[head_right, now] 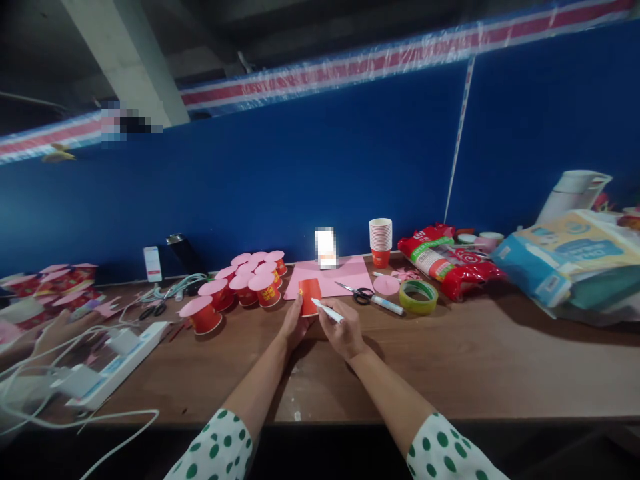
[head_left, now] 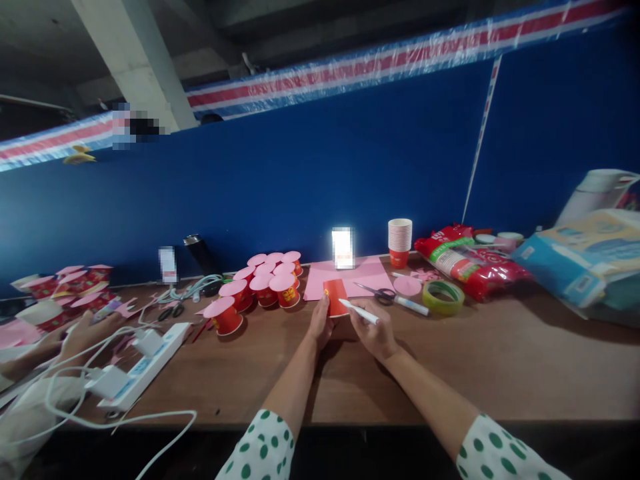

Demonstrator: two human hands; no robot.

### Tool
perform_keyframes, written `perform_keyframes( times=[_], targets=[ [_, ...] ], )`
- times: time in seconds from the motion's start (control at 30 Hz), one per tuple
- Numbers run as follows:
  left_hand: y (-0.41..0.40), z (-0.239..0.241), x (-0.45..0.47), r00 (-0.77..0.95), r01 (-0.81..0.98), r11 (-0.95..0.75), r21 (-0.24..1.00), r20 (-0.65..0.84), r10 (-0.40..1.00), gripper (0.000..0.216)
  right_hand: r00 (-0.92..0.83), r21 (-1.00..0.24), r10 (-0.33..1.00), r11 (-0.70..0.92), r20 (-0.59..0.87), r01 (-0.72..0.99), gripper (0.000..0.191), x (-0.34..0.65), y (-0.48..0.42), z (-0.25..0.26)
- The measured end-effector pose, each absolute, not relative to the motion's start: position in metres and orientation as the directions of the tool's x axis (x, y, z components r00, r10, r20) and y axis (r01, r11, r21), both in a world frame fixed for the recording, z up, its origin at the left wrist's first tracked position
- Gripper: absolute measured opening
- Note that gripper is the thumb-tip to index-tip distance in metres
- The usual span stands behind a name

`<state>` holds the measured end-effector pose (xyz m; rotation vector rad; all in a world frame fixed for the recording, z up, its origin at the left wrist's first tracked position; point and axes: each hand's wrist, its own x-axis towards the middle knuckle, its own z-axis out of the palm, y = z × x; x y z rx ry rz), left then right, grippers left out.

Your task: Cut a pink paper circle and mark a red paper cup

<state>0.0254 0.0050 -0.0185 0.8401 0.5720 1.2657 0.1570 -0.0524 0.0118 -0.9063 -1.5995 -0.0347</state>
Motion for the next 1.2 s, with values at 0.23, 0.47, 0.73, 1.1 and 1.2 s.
perform_keyframes(
  times=[0.23,0.47,0.73,1.1,1.2],
  targets=[
    [0.004,-0.0174,0.0258,0.224,-0.573,0.058,0.818,0.088,0.971,0.048,0.045,-0.463,0.536,0.681,0.843,0.567,0.015,0.1572,-0.0516,0.0106],
    [0.0056,-0.0189,0.0256,0.204,-0.581,0.055,0.812,0.08,0.976,0.044,0.04,-0.463,0.537,0.685,0.843,0.562,0.016,0.1568,-0.0505,0.0104],
    [0.0073,-0.0207,0.0259,0.197,-0.591,0.03,0.806,0.108,0.975,0.046,0.028,-0.478,0.56,0.678,0.828,0.559,0.014,0.1563,-0.0491,0.0085],
    [0.0016,-0.013,0.0267,0.197,-0.61,0.064,0.79,0.073,0.978,0.038,0.078,-0.502,0.561,0.659,0.824,0.56,0.012,0.1589,-0.0475,0.0096],
    [0.0004,-0.0114,0.0272,0.194,-0.625,0.06,0.778,0.08,0.978,0.034,0.082,-0.498,0.554,0.662,0.829,0.561,0.011,0.1593,-0.0472,0.0097]
  ],
)
